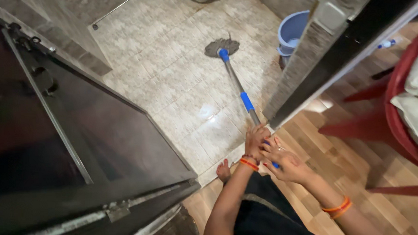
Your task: The person mops the tiled floor of a bathroom and an adjacent area with wooden flooring using a mop.
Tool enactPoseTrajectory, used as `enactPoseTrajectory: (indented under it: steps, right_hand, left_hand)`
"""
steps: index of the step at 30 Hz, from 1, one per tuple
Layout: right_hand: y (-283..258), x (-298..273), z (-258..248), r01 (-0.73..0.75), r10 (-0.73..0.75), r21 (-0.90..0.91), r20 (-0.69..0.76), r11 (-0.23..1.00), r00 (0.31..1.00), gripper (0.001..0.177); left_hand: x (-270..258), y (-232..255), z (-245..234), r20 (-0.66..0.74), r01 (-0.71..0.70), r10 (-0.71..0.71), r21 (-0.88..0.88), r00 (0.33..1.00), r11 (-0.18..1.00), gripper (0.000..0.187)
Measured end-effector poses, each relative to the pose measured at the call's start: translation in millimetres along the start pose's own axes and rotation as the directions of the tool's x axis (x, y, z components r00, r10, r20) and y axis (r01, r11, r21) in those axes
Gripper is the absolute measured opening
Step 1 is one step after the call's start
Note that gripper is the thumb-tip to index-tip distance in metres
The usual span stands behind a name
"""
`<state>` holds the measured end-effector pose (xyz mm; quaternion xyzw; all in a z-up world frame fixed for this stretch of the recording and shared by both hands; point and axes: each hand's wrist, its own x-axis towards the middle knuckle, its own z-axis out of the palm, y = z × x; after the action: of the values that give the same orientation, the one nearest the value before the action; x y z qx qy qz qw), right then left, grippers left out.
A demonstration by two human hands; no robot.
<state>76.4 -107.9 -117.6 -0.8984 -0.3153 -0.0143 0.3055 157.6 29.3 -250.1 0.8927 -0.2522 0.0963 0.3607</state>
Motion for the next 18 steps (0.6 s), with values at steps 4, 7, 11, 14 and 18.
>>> enactPoseTrajectory:
  steps: [4, 7, 11, 14, 18]
  right_hand:
    - [-69.7, -20.3, -77.1, 0.076, -0.068, 0.109, -0.078, 0.991, 0.995, 0.042]
    - [-116.9, -40.5, -131.1, 0.212, -0.196, 0.178, -0.105, 0.961, 0.975, 0.041]
    - [-157.0, -53.2, -174.1, 0.499, -0.482, 0.223, -0.128, 0.838, 0.867, 0.033]
    - [-169.8, -55.1, -196.6, 0.639, -0.623, 0.296, -0.161, 0.71, 0.766, 0.013]
    - [-170.3, -39.4, -197.9, 0.643, -0.602, 0.336, -0.231, 0.688, 0.764, 0.007]
  left_hand:
    - [-11.5, 100.5, -53.3, -0.061, -0.022, 0.016, -0.109, 0.998, 0.994, 0.02]
    - [-16.8, 164.2, -101.3, -0.165, -0.179, 0.147, -0.201, 0.975, 0.963, 0.017]
    - [-19.3, 223.7, -155.1, -0.309, -0.412, 0.317, -0.321, 0.897, 0.852, 0.018]
    - [-11.9, 244.6, -173.2, -0.385, -0.513, 0.369, -0.399, 0.846, 0.76, 0.022]
    - [-0.6, 236.8, -178.5, -0.403, -0.545, 0.387, -0.436, 0.83, 0.716, 0.017]
